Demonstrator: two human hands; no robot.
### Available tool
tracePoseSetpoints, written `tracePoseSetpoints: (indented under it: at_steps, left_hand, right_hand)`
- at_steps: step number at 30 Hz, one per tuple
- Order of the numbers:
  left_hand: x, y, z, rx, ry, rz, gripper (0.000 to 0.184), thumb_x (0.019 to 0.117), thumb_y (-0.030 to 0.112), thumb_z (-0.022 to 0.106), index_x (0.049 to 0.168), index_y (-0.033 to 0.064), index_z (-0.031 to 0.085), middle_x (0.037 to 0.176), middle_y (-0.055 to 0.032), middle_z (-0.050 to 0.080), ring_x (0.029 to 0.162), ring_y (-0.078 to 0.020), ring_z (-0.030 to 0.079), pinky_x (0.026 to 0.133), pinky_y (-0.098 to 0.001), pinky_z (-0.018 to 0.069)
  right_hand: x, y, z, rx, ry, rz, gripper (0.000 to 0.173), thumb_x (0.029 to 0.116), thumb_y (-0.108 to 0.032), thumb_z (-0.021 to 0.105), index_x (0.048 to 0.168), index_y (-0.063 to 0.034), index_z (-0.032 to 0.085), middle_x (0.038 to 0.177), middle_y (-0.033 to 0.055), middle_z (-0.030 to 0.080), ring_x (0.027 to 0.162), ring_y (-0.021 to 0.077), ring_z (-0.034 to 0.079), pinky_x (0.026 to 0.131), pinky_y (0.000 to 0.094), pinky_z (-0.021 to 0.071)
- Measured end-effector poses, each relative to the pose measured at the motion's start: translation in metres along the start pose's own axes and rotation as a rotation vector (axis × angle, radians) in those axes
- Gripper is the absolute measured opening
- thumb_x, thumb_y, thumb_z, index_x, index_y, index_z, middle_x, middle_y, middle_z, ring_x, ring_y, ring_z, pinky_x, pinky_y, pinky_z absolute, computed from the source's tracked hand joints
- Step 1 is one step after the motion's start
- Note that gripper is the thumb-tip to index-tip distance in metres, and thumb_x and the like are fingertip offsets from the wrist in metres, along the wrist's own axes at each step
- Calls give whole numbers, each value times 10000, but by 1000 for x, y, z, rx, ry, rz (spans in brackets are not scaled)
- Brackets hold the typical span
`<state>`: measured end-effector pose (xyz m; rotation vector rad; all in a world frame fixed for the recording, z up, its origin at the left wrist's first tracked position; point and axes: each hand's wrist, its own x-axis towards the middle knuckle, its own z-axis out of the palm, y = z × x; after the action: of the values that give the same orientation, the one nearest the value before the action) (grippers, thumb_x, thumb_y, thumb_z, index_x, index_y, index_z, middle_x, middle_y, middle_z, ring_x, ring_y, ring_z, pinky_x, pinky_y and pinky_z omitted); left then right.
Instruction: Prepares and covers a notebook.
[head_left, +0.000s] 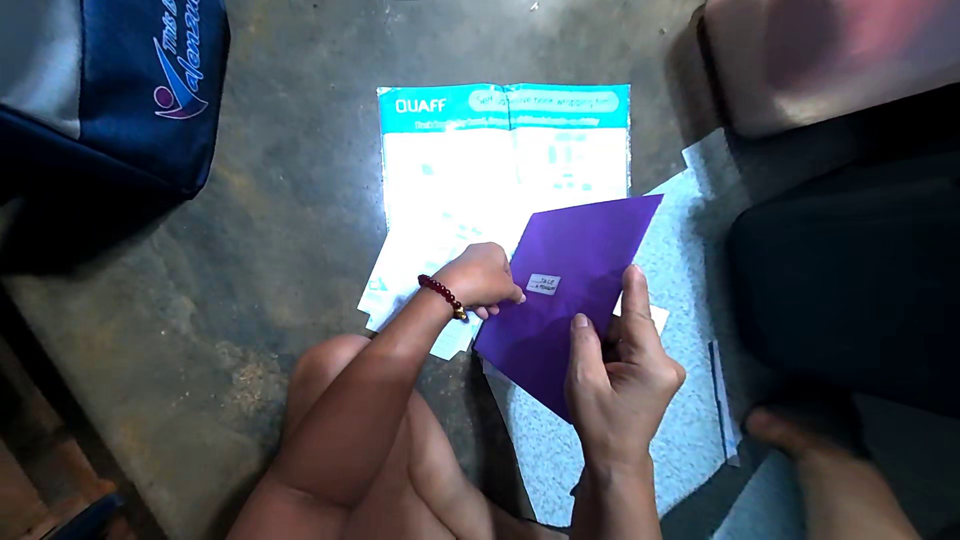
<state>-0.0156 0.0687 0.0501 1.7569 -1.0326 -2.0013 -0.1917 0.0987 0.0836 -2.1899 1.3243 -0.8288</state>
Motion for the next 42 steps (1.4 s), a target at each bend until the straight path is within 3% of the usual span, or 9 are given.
tracePoseSetpoints:
  at_steps: [4, 7, 9, 12, 16, 27, 31, 36, 42]
  left_hand:
    - [1, 1, -1, 5, -3, 0, 250, 999, 192, 679, 1119, -28, 680, 884, -113, 684, 634, -95, 635, 597, -238, 544]
    - [0, -5, 7, 15, 39, 21, 242, 992, 192, 690, 1081, -33, 684, 806, -118, 668, 583, -104, 604, 552, -241, 514]
    - [2, -8, 4, 72, 42, 49, 277, 988, 211, 688, 1147, -16, 684, 880, -114, 669, 663, -124, 595, 624, -283, 516]
    - [2, -6, -4, 126, 73, 101, 436, 972, 186, 695, 1343, -18, 593, 1089, -173, 679, 916, -230, 653, 866, -413, 536]
    - [5, -8, -5, 138, 137, 124, 598, 951, 137, 704, 1491, 33, 469, 1066, -180, 684, 938, -286, 657, 889, -476, 525]
    - [5, -5, -5, 191, 117, 110, 587, 966, 190, 709, 1503, 81, 499, 1063, -154, 679, 942, -265, 632, 916, -466, 499]
    - [8, -2, -7, 253, 215, 132, 508, 991, 142, 635, 1483, 85, 521, 1086, -172, 687, 1008, -313, 650, 937, -516, 498]
    - [16, 1, -10, 408, 298, 111, 645, 996, 90, 576, 1593, 252, 394, 1239, -201, 643, 1114, -357, 627, 964, -534, 484]
    - [16, 5, -7, 425, 307, 66, 669, 974, 77, 608, 1580, 286, 417, 1309, -213, 616, 1178, -375, 613, 981, -545, 481]
  right_hand:
    - [1, -1, 0, -9, -4, 5, 544, 930, 7, 523, 1451, 144, 448, 830, 129, 701, 614, -69, 534, 616, 88, 446]
    - [-2, 0, 0, -33, -7, -3, 532, 934, -2, 529, 1440, 148, 463, 801, 134, 685, 602, -50, 531, 601, 99, 442]
    - [-1, 0, 1, -40, 13, -21, 512, 920, 2, 542, 1399, 175, 493, 851, 188, 714, 619, -26, 577, 623, 113, 479]
    - [-1, -1, 2, -27, 32, -24, 513, 910, -2, 542, 1384, 192, 498, 1010, 254, 730, 681, -20, 630, 679, 117, 508]
    - [-2, -3, 4, -21, 45, -18, 525, 888, 20, 536, 1380, 199, 496, 1108, 288, 710, 691, -25, 618, 692, 106, 494]
    - [-3, -8, 5, -12, 39, 3, 534, 878, 33, 546, 1374, 219, 484, 1178, 307, 689, 777, -8, 671, 766, 108, 510]
    - [-2, -9, 6, -42, 45, -15, 527, 878, 26, 542, 1366, 221, 492, 1155, 311, 696, 799, 9, 684, 779, 109, 506]
    - [-2, -8, 4, -55, 52, -28, 528, 874, 25, 541, 1363, 218, 498, 1151, 310, 697, 772, 15, 676, 763, 112, 507]
    - [-3, -7, 0, -18, 54, 6, 524, 882, 36, 539, 1372, 216, 490, 1196, 317, 680, 815, -6, 681, 788, 104, 504]
